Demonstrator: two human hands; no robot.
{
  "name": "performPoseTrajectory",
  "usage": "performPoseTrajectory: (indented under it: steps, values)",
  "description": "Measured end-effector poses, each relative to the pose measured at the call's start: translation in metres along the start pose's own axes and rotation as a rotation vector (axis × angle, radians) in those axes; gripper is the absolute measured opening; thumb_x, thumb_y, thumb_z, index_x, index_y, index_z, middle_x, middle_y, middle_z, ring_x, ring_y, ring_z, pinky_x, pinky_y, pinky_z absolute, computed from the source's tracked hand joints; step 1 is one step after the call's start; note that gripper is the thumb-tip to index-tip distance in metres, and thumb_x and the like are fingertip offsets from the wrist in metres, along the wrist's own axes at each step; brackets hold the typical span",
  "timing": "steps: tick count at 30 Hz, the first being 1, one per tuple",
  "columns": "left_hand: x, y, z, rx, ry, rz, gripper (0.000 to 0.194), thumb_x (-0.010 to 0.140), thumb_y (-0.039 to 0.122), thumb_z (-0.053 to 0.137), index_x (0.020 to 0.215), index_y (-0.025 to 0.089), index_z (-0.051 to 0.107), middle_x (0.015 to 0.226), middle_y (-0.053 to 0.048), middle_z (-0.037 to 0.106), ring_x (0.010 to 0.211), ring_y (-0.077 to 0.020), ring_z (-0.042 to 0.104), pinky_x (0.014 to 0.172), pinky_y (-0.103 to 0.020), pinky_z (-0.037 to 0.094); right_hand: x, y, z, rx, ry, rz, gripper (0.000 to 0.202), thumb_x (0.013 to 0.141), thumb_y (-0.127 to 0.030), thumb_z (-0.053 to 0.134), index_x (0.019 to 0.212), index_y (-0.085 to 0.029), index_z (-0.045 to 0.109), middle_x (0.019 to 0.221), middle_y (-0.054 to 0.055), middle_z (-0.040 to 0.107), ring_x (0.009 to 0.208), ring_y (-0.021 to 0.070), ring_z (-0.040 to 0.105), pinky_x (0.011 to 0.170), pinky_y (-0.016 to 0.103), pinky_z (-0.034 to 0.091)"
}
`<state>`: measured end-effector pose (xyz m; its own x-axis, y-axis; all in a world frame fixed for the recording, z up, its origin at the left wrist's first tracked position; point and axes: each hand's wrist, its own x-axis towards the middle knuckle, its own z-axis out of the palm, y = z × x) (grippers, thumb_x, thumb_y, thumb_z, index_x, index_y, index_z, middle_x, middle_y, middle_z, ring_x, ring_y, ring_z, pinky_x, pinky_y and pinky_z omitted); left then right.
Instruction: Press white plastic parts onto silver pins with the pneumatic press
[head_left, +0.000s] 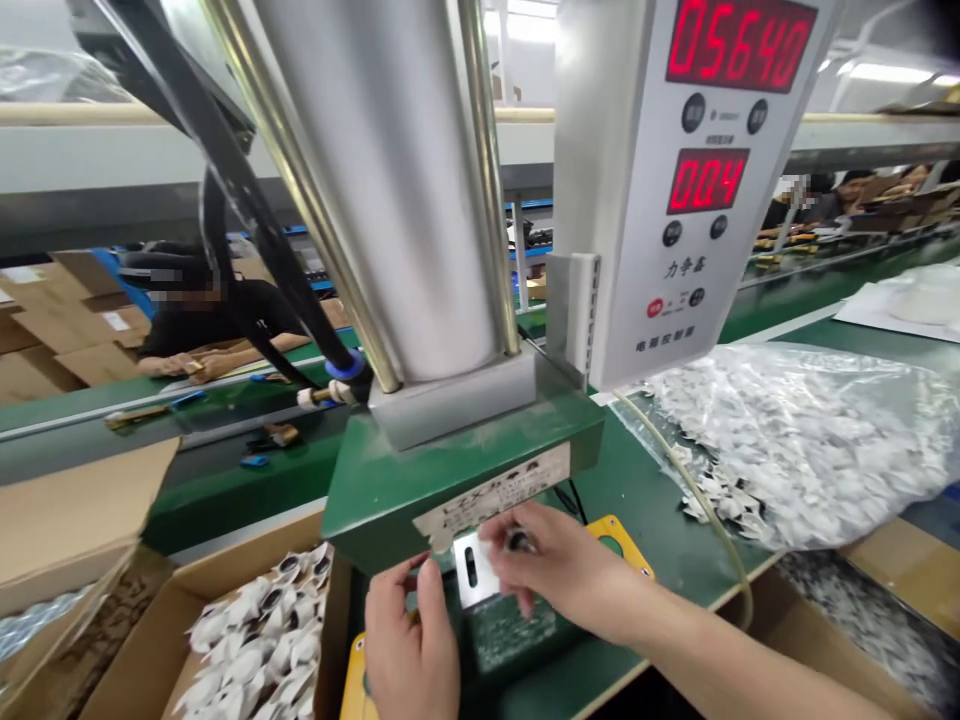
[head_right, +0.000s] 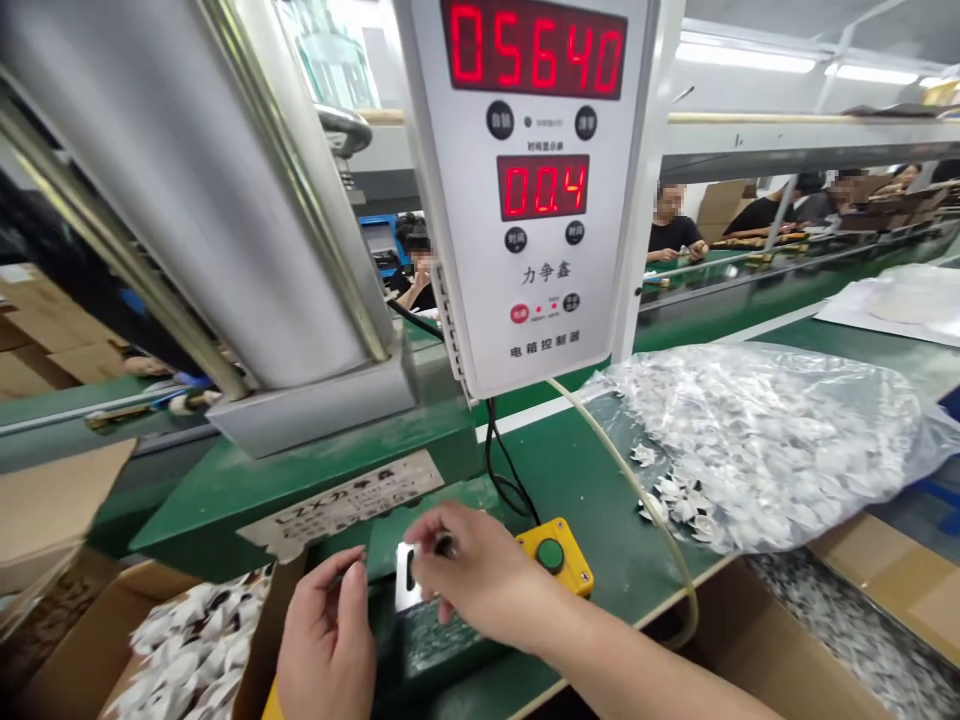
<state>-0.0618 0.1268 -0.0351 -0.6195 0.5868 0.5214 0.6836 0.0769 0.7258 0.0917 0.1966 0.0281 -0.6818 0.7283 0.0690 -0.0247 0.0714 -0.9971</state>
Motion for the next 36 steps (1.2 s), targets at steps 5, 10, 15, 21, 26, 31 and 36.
performPoseTrajectory:
  steps: [5,10,15,21,26,31,36]
  values:
    - [-0.002,0.001,-0.001,0.086,-0.032,-0.088,0.031,0.08,0.049,0.045,0.088,0.022,0.057,0.085,-0.005,0.058,0.08,-0.0243,0.054,0.07,-0.037,0.041,-0.048,0.01,-0.123,-0.344,0.385,-0.099,0.02,0.081,-0.02,0.048,0.095,-0.025,0.062,0.103,0.003,0.06,0.087,0.0191,0.059,0.068,0.029,0.051]
    - [-0.002,-0.002,0.0,0.145,-0.056,-0.108,0.029,0.079,0.047,0.046,0.084,0.022,0.059,0.086,-0.006,0.059,0.081,-0.0246,0.055,0.069,-0.035,0.042,-0.034,0.053,-0.229,-1.158,0.563,0.144,0.032,0.083,-0.035,0.049,0.108,-0.022,0.063,0.104,0.008,0.063,0.087,0.0254,0.061,0.072,0.033,0.048]
    - [-0.001,-0.004,-0.001,0.101,-0.064,-0.086,0.028,0.078,0.048,0.047,0.082,0.022,0.06,0.084,-0.005,0.061,0.078,-0.0238,0.056,0.069,-0.035,0.042,-0.015,0.091,-0.242,-1.311,0.5,0.172,0.025,0.076,-0.022,0.048,0.087,-0.014,0.07,0.079,0.013,0.066,0.069,0.0272,0.063,0.064,0.034,0.046]
    - [-0.006,0.002,0.0,0.011,-0.07,-0.03,0.024,0.082,0.043,0.048,0.085,0.022,0.059,0.084,-0.005,0.06,0.08,-0.0233,0.055,0.069,-0.034,0.041,-0.053,0.032,-0.198,-1.363,0.663,-0.002,0.047,0.088,-0.049,0.038,0.121,-0.017,0.051,0.1,0.014,0.062,0.079,0.0302,0.06,0.067,0.038,0.044]
    - [-0.008,0.005,0.001,-0.047,-0.058,-0.001,0.013,0.084,0.033,0.049,0.084,0.023,0.057,0.081,-0.003,0.059,0.077,-0.021,0.054,0.07,-0.032,0.039,-0.059,-0.012,-0.092,-1.231,0.554,-0.426,0.028,0.087,-0.053,0.045,0.1,-0.033,0.058,0.092,0.001,0.063,0.072,0.0204,0.062,0.059,0.03,0.048]
    - [-0.011,0.005,0.0,-0.096,-0.078,0.017,0.009,0.086,0.027,0.048,0.087,0.023,0.057,0.085,-0.002,0.06,0.082,-0.0199,0.054,0.074,-0.032,0.039,0.0,0.009,-0.021,-1.206,0.119,-0.557,0.011,0.085,-0.034,0.059,0.086,-0.023,0.06,0.076,0.001,0.065,0.073,0.02,0.061,0.064,0.03,0.047]
    - [-0.014,0.007,-0.001,-0.146,-0.076,0.009,0.009,0.086,0.022,0.047,0.088,0.022,0.056,0.085,-0.003,0.059,0.083,-0.0198,0.054,0.074,-0.032,0.041,0.021,0.031,-0.022,-1.372,0.043,-0.69,0.032,0.096,-0.037,0.035,0.091,-0.022,0.063,0.072,0.004,0.065,0.062,0.0203,0.061,0.053,0.03,0.043]
